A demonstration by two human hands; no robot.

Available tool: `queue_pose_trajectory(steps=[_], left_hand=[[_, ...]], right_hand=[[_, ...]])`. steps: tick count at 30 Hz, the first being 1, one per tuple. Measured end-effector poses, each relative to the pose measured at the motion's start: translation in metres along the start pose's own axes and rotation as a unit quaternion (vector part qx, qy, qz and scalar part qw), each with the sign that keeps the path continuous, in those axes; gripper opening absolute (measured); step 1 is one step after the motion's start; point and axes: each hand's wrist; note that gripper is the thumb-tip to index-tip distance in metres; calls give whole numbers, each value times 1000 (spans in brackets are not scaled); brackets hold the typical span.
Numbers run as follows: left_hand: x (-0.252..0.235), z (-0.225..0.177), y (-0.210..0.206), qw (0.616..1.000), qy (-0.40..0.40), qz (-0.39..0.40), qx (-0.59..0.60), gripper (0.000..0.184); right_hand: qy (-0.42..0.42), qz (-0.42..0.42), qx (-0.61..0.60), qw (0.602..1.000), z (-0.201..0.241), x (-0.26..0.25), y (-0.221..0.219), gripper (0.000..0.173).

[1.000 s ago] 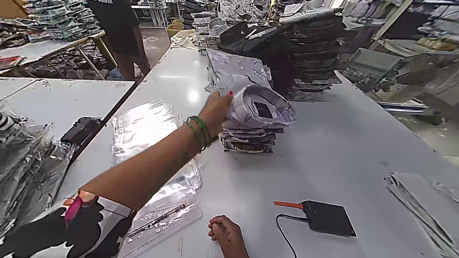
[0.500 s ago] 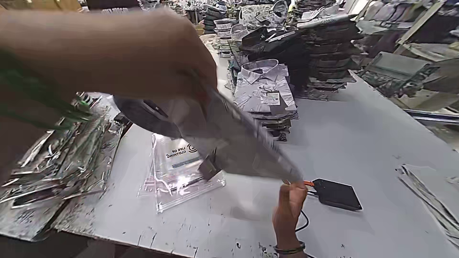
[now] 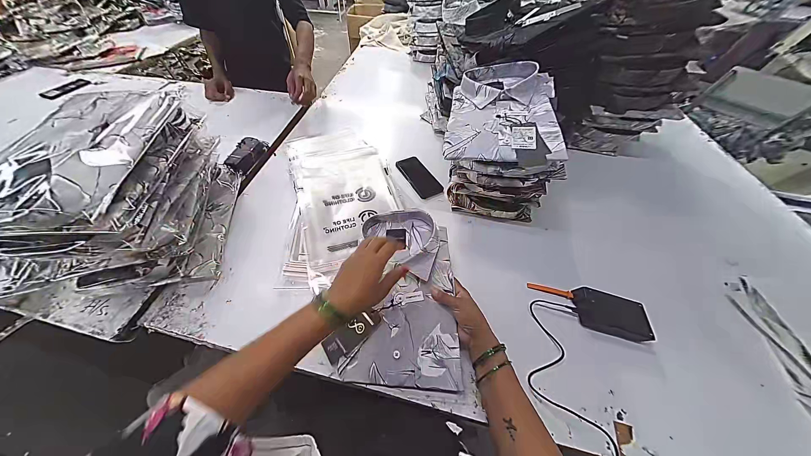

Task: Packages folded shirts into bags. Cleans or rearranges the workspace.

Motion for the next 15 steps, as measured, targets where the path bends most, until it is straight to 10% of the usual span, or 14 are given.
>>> queue_pose_trajectory(steps=[3, 6, 10, 15], left_hand=[[79, 33, -40, 984, 165, 59, 10, 91], [110, 36, -59, 968, 242, 61, -27, 96], [111, 43, -49, 962, 265, 57, -13, 59], [119, 29, -49, 981, 34, -153, -114, 12]], right_hand=[[-32, 2, -45, 998, 3, 0, 5, 43], [-69, -3, -22, 997, 11, -1, 0, 28], [-68, -15, 30, 997, 12, -5, -6, 26], [-52, -57, -1, 997, 11, 2, -7, 40]])
Point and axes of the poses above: each hand's wrist, its own x-axis away from the middle knuckle, its own y-axis out of the back of the hand, z = x × y, and after that the axes turned 6 degrees about -z, right-handed
